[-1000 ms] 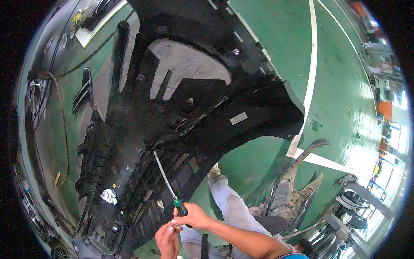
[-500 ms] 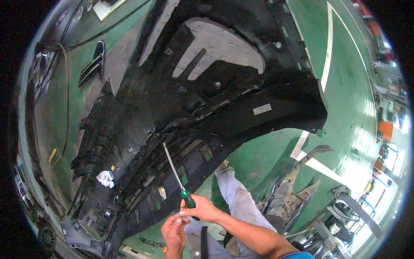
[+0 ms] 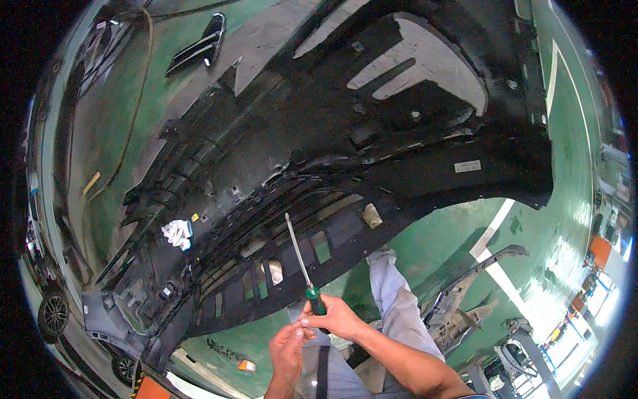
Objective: The person uses a screwdriver to fasten plastic clips into a car bumper, then picks up a chrome trim piece and positions it along the bumper edge. The work is performed in a workshop with other vehicle parts visible nearby.
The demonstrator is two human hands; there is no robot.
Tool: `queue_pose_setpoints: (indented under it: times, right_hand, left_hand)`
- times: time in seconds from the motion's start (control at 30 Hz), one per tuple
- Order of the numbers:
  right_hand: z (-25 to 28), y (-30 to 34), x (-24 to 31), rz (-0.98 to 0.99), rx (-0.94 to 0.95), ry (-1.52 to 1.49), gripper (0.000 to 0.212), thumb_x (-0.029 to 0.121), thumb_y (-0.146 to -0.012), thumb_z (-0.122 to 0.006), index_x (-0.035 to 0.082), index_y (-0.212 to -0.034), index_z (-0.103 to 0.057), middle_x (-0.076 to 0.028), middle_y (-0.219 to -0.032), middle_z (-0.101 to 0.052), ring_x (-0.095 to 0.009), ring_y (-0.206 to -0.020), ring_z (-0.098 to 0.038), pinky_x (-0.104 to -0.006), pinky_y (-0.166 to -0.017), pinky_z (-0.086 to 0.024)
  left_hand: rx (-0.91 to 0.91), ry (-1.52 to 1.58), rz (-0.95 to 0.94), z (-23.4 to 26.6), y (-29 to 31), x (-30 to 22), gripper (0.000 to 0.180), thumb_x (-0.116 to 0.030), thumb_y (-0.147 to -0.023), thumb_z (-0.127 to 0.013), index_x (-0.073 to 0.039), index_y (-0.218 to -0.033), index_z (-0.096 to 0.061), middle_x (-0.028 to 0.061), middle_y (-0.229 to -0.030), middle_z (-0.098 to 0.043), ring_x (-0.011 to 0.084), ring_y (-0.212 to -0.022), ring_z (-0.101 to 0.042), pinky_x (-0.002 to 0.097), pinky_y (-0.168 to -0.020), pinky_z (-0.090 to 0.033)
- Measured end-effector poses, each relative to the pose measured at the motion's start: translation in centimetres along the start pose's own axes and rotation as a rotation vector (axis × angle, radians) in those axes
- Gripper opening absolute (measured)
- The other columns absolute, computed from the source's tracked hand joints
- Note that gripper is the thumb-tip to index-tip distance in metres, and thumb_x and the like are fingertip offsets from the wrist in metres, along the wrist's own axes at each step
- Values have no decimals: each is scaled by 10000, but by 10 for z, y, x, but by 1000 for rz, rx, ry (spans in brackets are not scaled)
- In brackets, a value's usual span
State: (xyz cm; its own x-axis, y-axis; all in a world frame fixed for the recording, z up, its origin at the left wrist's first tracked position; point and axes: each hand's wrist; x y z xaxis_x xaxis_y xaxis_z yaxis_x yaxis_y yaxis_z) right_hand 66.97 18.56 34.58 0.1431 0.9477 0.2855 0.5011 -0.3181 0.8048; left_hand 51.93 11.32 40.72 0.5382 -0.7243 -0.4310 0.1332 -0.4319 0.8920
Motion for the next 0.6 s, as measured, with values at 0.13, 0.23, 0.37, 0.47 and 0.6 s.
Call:
queue_pose_setpoints:
  times: [0.13, 0.23, 0.37, 0.47, 0.6]
  right_hand:
    - [-16, -11, -14, -79, -34, 120, 249, 123, -867, -821, 39, -1013, -638, 20, -891, -642, -71, -819, -575, -259, -739, -483]
    - [-21, -18, -26, -122, -3, 109, 253, 134, -863, -827, 45, -1004, -636, 30, -872, -626, -67, -803, -560, -251, -708, -462]
    - [-31, -26, -45, -94, 37, 166, 243, 129, -860, -828, 55, -990, -637, 39, -858, -613, -62, -784, -554, -241, -696, -453]
    - [-36, -28, -52, -160, 46, 204, 216, 100, -863, -819, 58, -979, -641, 38, -862, -615, -63, -778, -558, -240, -700, -458]
    - [-44, -29, -53, -197, 25, 245, 267, 158, -854, -842, 62, -992, -634, 44, -833, -607, -53, -747, -545, -246, -656, -444]
  left_hand:
    - [-18, -9, 0, 23, 3, 0, 262, -65, -989, -593, 73, -1200, -665, 150, -1001, -726, 215, -912, -694, 382, -862, -574]
    - [-50, -43, 21, 41, 5, 3, 255, -68, -993, -591, 67, -1196, -663, 152, -1004, -726, 207, -913, -694, 377, -867, -573]
    - [-82, -11, 78, 63, 8, 14, 252, -107, -1007, -604, 72, -1171, -671, 135, -1011, -733, 193, -913, -700, 347, -870, -568]
    - [-78, 11, 76, 75, 7, 20, 240, -93, -1008, -596, 62, -1182, -658, 147, -1025, -730, 209, -911, -715, 375, -857, -588]
    - [-86, 69, 93, 80, 12, 23, 254, -109, -1015, -599, 60, -1198, -652, 136, -1041, -727, 199, -932, -709, 360, -879, -576]
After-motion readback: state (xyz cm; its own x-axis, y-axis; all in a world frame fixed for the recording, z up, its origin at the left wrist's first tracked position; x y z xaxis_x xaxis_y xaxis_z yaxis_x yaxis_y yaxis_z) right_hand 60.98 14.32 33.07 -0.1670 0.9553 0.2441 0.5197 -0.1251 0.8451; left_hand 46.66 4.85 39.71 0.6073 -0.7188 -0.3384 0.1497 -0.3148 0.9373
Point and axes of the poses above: each hand's wrist, its own y-axis away from the middle knuckle, its own z-axis out of the back of the hand, x = y × z
